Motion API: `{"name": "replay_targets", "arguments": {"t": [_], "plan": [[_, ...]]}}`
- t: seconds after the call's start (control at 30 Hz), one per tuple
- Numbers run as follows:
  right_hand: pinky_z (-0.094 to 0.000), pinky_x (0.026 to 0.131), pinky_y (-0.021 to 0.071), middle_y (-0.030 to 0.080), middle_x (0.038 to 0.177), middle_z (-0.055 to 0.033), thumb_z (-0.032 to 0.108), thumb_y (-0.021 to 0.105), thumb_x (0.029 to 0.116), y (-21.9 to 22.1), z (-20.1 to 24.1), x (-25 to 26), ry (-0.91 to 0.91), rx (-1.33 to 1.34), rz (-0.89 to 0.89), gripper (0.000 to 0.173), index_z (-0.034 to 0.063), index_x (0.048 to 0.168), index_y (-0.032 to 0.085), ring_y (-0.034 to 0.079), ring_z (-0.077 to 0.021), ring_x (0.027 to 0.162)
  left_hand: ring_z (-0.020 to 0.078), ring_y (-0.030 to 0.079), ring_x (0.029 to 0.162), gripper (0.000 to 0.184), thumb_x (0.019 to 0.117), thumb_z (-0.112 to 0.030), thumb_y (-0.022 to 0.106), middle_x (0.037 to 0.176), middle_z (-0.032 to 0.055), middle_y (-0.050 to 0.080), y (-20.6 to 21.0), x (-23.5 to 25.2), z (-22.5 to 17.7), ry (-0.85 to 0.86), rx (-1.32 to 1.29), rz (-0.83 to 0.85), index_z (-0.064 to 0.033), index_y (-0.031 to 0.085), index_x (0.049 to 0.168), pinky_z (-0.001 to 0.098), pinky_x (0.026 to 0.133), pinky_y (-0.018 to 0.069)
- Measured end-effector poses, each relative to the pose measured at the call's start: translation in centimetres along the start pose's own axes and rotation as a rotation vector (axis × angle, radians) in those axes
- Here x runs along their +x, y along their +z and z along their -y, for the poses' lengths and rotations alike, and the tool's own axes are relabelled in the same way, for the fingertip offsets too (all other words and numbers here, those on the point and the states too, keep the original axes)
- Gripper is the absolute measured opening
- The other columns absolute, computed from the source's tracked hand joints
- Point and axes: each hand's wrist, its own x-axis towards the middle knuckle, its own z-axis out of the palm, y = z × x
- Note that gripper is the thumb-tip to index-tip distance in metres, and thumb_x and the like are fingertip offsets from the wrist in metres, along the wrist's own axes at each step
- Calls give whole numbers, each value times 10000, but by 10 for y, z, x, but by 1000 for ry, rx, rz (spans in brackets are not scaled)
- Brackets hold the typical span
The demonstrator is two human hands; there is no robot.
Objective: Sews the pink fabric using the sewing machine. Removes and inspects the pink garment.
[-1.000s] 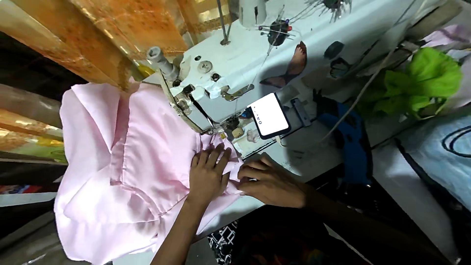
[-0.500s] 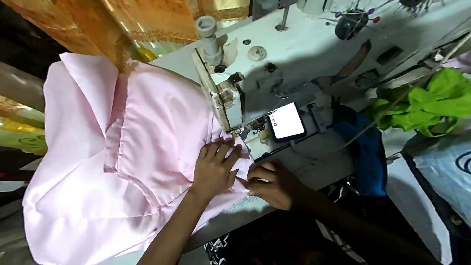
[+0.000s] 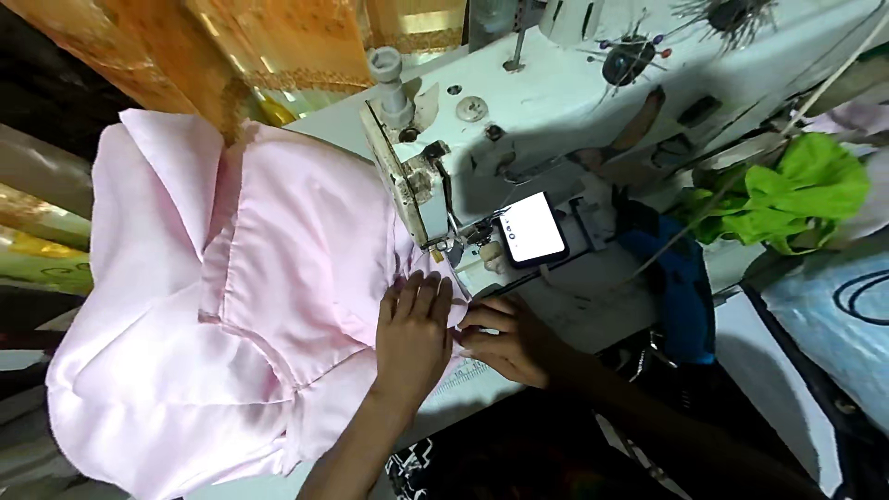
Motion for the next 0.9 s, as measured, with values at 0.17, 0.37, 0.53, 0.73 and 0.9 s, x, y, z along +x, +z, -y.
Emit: {"name": "replay_targets", "arguments": {"t": [0.17, 0.37, 0.53, 0.73, 0.9], "plan": [[-468, 951, 468, 727, 1124, -45, 308, 518, 1064, 3, -3, -2, -8, 29, -26, 294, 135, 1024, 752, 645, -230, 1138, 357, 549, 1348, 437, 942, -236, 523, 1380, 127, 649, 13, -2, 2, -46, 17, -34, -106, 694, 1322, 590, 1046, 419], [-458, 949, 462, 725, 1108, -40, 307, 530, 1058, 3, -2, -2, -7, 31, -42, 285, 143, 1007, 756, 644, -223, 1121, 348, 566, 1308, 433, 946, -257, 484, 1315, 131, 672, 20, -2, 8, -10, -6, -92, -161, 717, 1298, 568, 1028, 406], [-459, 963, 477, 724, 1105, -42, 309, 522, 1062, 3, -2, -1, 8, 28, -35, 294, 141, 1025, 760, 645, -226, 1129, 331, 554, 1308, 433, 991, -278, 445, 1331, 133, 653, 21, 2, 11, -6, 8, -75, -174, 703, 1323, 549, 1046, 389], [-457, 939, 494, 730, 1117, -50, 314, 530, 1055, 4, -2, 4, 43, 28, -41, 299, 128, 1055, 764, 652, -230, 1140, 323, 548, 1303, 435, 998, -290, 438, 1315, 127, 652, 21, 9, 20, 22, -10, -79, -182, 700, 1328, 538, 1053, 379], [-440, 908, 491, 737, 1077, -41, 279, 545, 1051, 6, -3, 8, 33, 30, -77, 269, 134, 1087, 769, 665, -211, 1083, 325, 590, 1275, 345, 968, -278, 531, 1251, 117, 699, 16, 9, 29, 91, -121, -153, -124, 761, 1175, 567, 1040, 409]]}}
